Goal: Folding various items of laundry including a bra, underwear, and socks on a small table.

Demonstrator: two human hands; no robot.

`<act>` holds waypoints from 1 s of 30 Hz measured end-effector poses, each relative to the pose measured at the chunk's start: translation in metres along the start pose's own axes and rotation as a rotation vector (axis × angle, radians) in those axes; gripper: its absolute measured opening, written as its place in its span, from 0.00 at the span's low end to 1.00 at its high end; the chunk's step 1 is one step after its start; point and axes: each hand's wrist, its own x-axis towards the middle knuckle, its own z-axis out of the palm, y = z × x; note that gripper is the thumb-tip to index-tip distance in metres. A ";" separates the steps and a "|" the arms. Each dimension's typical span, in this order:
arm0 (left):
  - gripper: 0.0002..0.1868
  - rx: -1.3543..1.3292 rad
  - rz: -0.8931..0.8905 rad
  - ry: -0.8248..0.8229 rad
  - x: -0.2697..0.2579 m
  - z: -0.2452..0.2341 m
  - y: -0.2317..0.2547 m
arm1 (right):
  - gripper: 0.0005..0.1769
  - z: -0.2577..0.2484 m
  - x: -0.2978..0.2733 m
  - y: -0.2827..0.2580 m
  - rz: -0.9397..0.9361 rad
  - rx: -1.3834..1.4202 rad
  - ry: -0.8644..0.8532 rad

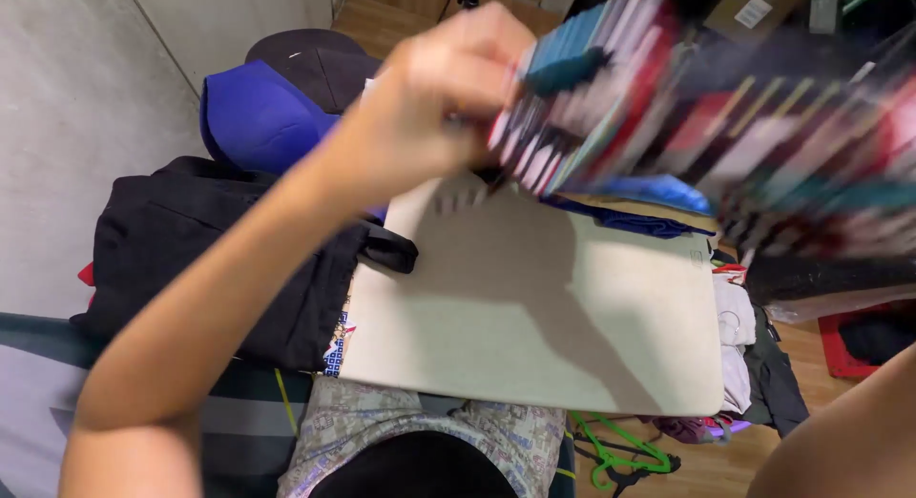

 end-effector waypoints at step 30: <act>0.24 -0.623 -1.000 0.606 -0.242 0.148 -0.034 | 0.13 0.186 0.185 0.155 -0.228 -0.595 0.004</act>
